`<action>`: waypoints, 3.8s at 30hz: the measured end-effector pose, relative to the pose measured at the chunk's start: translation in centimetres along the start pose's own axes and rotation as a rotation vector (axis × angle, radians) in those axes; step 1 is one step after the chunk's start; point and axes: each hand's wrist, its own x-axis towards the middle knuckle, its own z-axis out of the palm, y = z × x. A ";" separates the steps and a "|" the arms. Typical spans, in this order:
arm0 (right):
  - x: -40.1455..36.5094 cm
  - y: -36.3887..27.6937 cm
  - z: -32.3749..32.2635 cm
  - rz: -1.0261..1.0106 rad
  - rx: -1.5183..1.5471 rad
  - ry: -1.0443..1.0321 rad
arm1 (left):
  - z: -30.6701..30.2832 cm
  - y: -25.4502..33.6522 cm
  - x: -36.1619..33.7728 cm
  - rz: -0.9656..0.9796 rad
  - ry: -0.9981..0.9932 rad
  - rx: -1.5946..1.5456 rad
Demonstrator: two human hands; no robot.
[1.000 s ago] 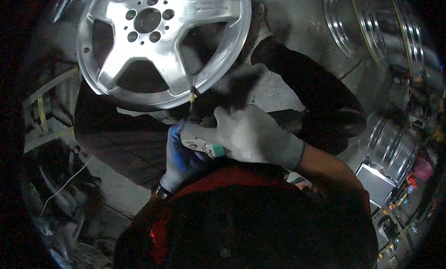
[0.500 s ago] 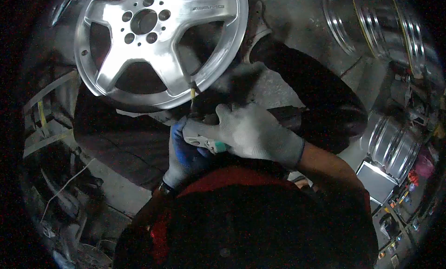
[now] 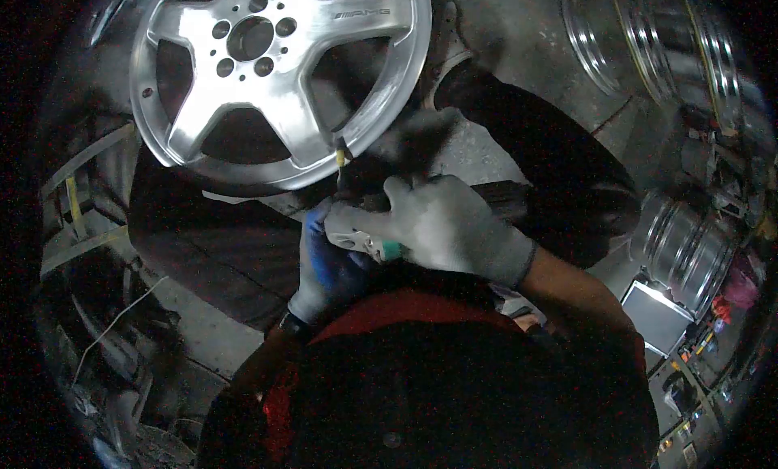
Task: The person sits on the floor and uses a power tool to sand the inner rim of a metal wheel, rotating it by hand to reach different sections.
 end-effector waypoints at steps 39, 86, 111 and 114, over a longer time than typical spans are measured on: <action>-0.2 1.5 0.5 0.065 0.098 -0.046 | 1.2 0.1 0.4 0.384 -0.097 0.509; -0.3 2.8 0.5 0.058 0.136 0.145 | 1.4 0.5 1.8 0.665 -0.135 1.141; 0.4 3.0 1.5 -0.007 0.165 0.199 | 3.1 2.5 -0.3 0.255 -0.116 0.395; 0.5 2.7 1.2 0.050 0.196 0.114 | 3.2 2.4 -0.2 0.526 -0.124 0.921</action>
